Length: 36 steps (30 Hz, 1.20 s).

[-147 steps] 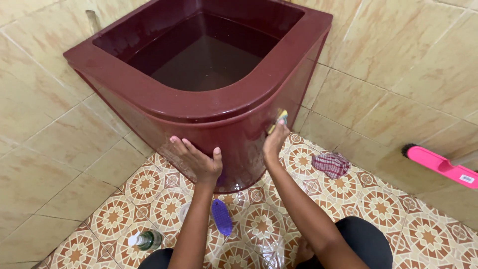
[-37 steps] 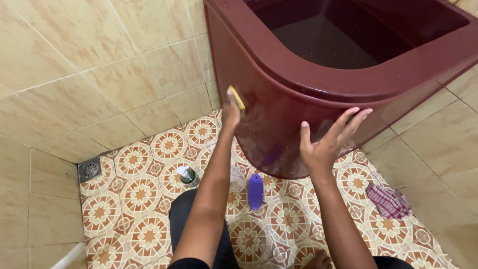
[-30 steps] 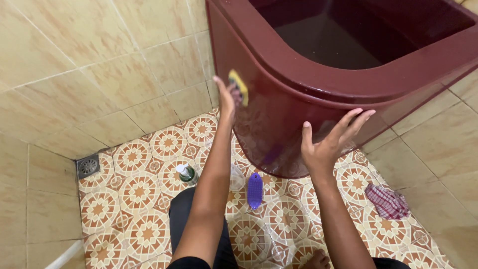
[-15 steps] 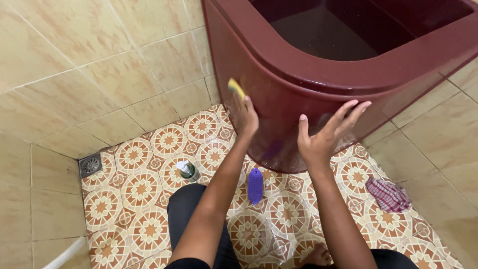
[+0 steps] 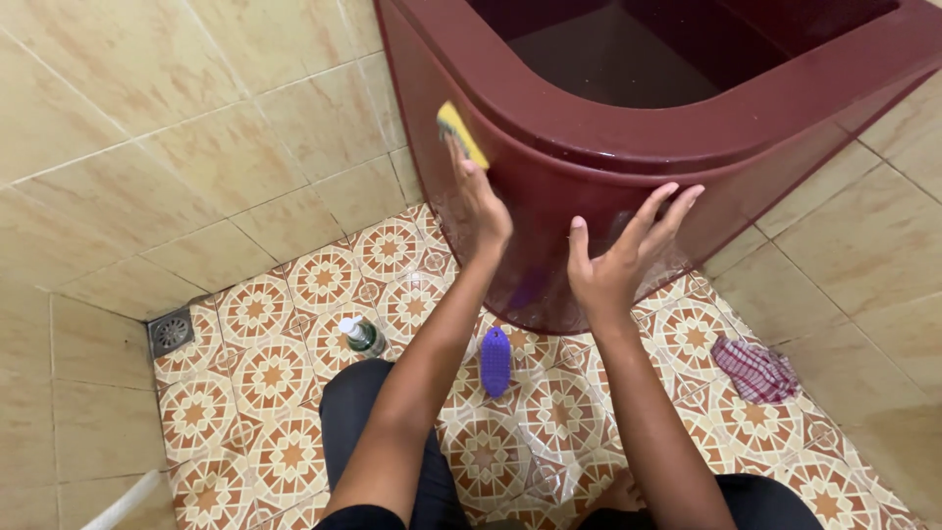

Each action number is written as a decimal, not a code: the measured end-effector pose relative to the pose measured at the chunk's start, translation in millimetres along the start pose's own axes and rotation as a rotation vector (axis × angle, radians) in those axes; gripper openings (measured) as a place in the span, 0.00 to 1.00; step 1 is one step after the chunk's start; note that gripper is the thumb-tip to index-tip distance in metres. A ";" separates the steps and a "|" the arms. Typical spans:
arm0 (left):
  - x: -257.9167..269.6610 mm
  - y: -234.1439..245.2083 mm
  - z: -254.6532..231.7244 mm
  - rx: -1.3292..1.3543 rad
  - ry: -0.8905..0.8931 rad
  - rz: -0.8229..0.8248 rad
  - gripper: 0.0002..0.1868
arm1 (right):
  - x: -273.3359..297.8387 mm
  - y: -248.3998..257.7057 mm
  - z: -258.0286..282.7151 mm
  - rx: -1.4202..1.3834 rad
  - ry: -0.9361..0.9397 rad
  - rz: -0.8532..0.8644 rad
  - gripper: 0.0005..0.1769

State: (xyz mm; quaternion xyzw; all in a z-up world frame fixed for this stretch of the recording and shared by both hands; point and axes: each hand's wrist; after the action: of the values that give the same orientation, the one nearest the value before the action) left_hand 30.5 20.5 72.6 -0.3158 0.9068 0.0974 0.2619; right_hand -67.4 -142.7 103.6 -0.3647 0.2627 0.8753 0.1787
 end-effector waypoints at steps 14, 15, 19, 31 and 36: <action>123.2 -16.6 154.2 -0.765 -0.943 0.159 0.52 | -4.8 16.3 4.3 -0.261 -0.018 -0.178 0.32; 117.1 -11.4 149.7 -0.801 -0.950 0.148 0.52 | -6.1 17.8 5.8 -0.281 -0.013 -0.187 0.33; 89.2 -2.1 88.4 -0.734 -0.540 0.087 0.49 | -9.3 22.2 9.4 -0.332 -0.035 -0.226 0.34; 22.5 14.9 -77.8 -0.438 -0.568 0.140 0.47 | -22.1 23.6 25.5 -0.379 0.031 -0.293 0.34; 37.6 1.1 -126.9 -0.516 -0.788 0.313 0.37 | -27.0 38.9 37.1 -0.319 0.118 -0.216 0.33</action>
State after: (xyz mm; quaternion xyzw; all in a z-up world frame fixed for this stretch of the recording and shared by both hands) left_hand -47.6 -41.7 159.5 -0.1695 0.7218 0.4688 0.4802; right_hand -89.1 -155.1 158.3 -0.4650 0.0899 0.8587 0.1958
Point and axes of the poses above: each hand's wrist, its own x-axis away from the middle knuckle, its own y-axis out of the back of the hand, z = x × y, and after that the axes turned 11 degrees about -x, right-handed
